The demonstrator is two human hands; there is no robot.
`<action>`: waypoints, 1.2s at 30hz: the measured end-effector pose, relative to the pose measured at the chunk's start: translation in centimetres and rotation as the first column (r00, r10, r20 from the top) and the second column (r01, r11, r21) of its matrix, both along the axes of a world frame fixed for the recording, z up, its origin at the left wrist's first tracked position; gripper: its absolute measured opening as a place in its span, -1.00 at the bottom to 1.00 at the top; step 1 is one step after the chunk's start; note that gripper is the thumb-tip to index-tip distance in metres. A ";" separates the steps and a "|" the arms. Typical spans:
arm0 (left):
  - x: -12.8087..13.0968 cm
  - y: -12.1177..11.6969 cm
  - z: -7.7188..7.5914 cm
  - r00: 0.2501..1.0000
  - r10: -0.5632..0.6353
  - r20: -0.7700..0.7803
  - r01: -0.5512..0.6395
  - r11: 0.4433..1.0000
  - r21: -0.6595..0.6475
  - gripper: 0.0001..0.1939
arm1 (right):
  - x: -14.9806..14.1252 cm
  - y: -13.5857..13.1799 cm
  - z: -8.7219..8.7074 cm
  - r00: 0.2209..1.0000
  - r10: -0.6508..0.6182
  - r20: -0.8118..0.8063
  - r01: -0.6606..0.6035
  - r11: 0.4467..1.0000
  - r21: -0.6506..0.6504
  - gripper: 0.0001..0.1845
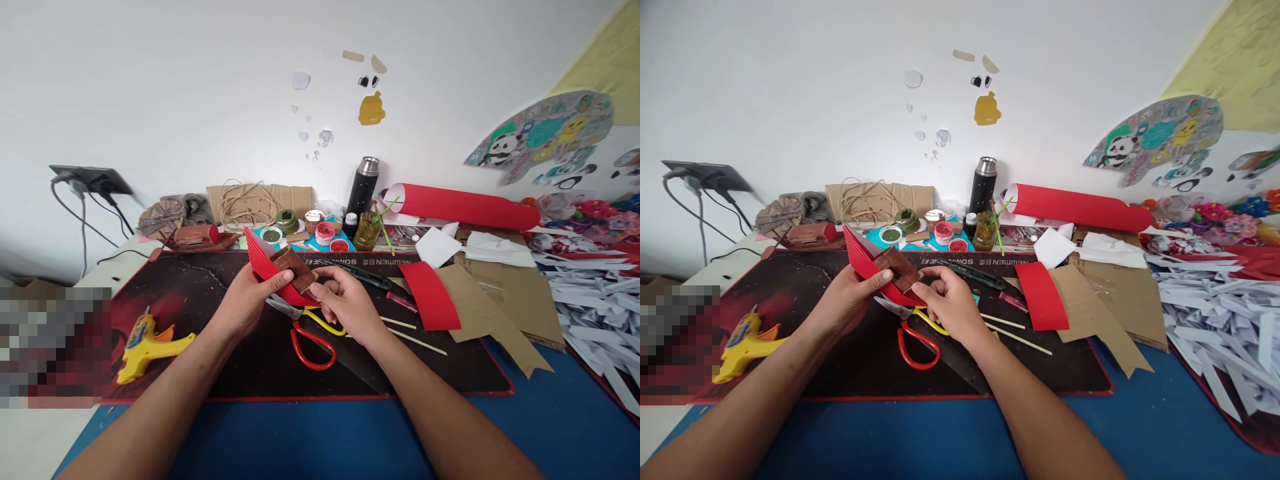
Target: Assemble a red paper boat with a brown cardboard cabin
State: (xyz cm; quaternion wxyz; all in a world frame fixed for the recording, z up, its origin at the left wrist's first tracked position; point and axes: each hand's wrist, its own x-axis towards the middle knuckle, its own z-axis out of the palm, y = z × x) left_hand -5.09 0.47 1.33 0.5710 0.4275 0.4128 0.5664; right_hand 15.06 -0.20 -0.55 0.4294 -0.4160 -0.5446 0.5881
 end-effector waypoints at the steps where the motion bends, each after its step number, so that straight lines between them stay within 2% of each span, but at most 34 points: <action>1: 0.0 0.0 0.0 1.000 -0.001 0.001 0.001 1.000 0.000 -0.50 | 0.0 0.0 0.0 1.000 0.000 0.000 0.000 1.000 0.000 -0.57; 10: 0.1 0.1 0.1 1.000 -0.008 0.004 0.008 1.000 0.006 -0.52 | -0.1 -0.1 0.1 1.000 -0.003 0.002 0.003 1.000 -0.012 -0.53; 19: -0.1 0.0 0.5 0.999 -0.005 0.032 0.004 1.000 0.029 -0.48 | 0.1 0.0 0.2 0.998 0.006 -0.064 -0.006 1.000 0.004 -0.36; 25: -0.1 0.0 0.4 0.999 -0.032 -0.009 0.033 0.998 0.055 -0.51 | -0.1 -0.1 0.2 1.000 0.005 0.011 -0.006 1.000 0.026 -0.46; 36: 0.0 0.0 0.2 0.998 -0.047 -0.035 0.048 0.998 0.039 -0.54 | -0.2 0.0 -0.2 1.000 -0.002 -0.031 0.002 1.000 -0.020 -0.51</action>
